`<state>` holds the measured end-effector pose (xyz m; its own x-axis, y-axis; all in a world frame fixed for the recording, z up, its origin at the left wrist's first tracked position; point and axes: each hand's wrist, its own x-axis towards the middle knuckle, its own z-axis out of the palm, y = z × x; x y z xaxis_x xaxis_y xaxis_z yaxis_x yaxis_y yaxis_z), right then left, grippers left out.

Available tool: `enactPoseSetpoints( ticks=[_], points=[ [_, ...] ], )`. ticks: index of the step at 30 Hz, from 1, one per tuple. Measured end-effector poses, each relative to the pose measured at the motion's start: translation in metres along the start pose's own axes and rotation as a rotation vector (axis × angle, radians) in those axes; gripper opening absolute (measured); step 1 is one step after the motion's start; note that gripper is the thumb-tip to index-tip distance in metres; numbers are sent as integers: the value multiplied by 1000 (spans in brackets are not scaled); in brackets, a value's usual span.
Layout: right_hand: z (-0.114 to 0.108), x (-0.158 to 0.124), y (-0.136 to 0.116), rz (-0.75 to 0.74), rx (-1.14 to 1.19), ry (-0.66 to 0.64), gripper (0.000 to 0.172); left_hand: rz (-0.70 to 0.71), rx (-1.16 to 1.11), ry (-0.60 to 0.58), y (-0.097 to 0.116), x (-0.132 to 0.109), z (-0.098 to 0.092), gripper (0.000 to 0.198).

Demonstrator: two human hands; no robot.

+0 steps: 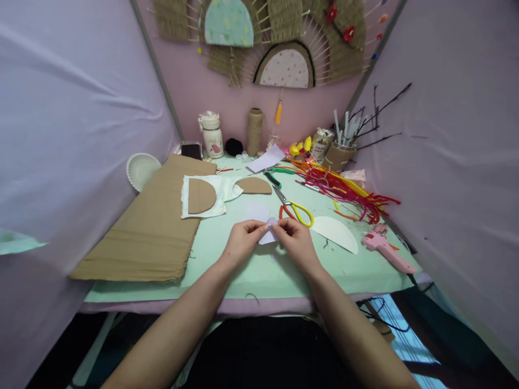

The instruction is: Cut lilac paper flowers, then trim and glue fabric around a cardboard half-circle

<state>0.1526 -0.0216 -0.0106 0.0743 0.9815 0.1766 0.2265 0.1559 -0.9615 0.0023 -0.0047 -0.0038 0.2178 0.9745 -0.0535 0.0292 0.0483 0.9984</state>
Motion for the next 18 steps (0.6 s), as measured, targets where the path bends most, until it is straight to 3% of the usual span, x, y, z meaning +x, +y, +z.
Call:
enactPoseSetpoints(
  ticks=[12, 15, 18],
  points=[
    [-21, 9, -10, -84, -134, -187, 21, -26, 16, -104, 1, 2, -2, 26],
    [-20, 4, -8, -153, -169, -65, 17, -33, -39, -2, 0, 3, -3, 29],
    [-17, -3, -6, -396, -292, 15, 16, -13, -111, 135, -1, 4, -3, 31]
  ],
)
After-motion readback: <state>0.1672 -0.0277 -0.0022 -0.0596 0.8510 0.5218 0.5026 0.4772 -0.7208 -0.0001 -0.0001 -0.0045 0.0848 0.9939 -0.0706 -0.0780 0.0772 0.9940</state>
